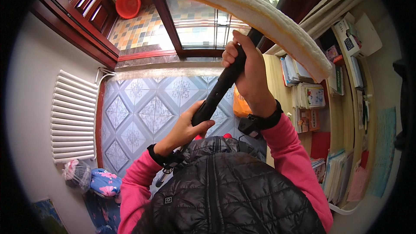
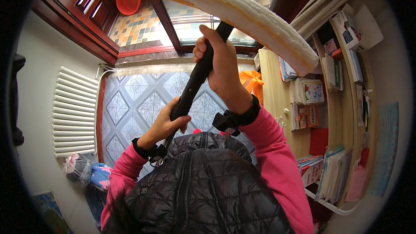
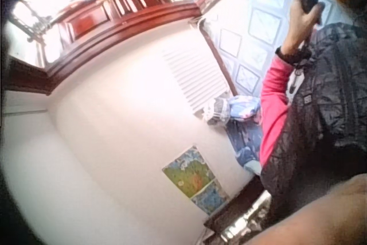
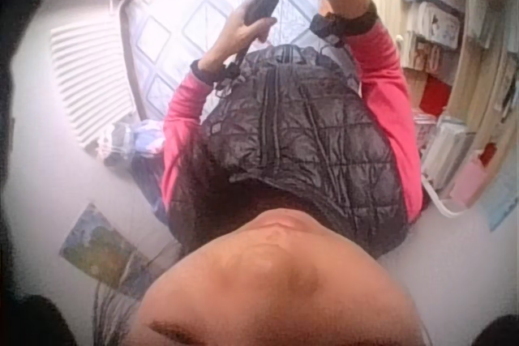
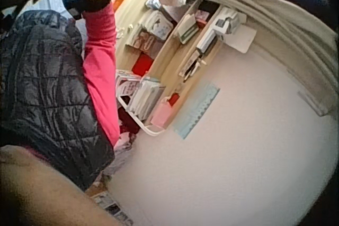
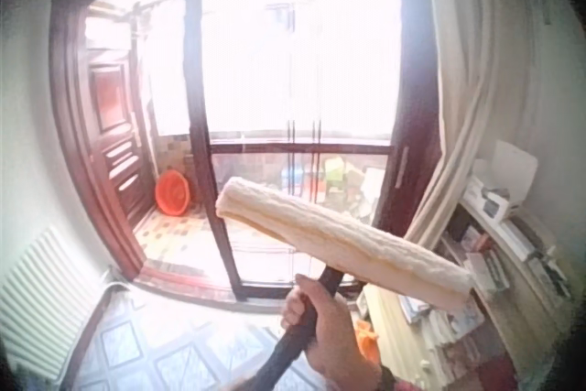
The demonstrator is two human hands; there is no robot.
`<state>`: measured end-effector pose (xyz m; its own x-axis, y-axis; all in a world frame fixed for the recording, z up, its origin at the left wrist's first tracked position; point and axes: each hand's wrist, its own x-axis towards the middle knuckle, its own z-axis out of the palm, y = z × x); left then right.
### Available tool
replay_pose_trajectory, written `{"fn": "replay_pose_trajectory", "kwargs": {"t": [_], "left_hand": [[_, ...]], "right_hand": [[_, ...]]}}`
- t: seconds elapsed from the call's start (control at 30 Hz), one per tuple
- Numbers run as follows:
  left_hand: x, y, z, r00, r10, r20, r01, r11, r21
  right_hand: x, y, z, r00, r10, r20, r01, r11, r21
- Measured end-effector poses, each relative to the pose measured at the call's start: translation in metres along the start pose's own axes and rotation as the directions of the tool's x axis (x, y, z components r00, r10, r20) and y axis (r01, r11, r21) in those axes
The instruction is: The person assembles a cleaning tool by attaching a dusting pad to a telescopic pole. They then extend the pole and place it upright against a wall.
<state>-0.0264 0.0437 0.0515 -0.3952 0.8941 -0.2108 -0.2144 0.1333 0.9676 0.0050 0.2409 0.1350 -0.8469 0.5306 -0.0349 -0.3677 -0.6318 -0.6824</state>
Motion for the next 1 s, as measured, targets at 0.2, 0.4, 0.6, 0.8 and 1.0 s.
{"fn": "replay_pose_trajectory", "kwargs": {"t": [0.2,0.4,0.6,0.8,1.0], "left_hand": [[0.0,0.012,-0.001,0.985,-0.027,0.172,0.051,0.989,-0.137],[0.007,0.011,0.003,0.987,-0.13,0.091,0.139,0.984,-0.111],[0.017,-0.006,0.005,0.986,-0.118,0.122,0.126,0.99,-0.057],[0.017,-0.016,0.006,0.967,-0.157,0.2,0.192,0.967,-0.166],[0.025,-0.017,0.008,0.96,-0.192,0.204,0.23,0.956,-0.183]], "right_hand": [[-0.02,0.032,0.002,0.993,0.114,-0.002,-0.114,0.993,0.042],[-0.012,0.052,-0.006,0.986,0.11,-0.127,-0.113,0.994,-0.012],[-0.014,0.051,-0.02,0.96,0.212,-0.183,-0.22,0.975,-0.021],[-0.006,0.056,-0.046,0.928,0.354,0.12,-0.368,0.92,0.134],[0.007,0.063,-0.073,0.856,0.287,0.43,-0.425,0.865,0.268]]}}
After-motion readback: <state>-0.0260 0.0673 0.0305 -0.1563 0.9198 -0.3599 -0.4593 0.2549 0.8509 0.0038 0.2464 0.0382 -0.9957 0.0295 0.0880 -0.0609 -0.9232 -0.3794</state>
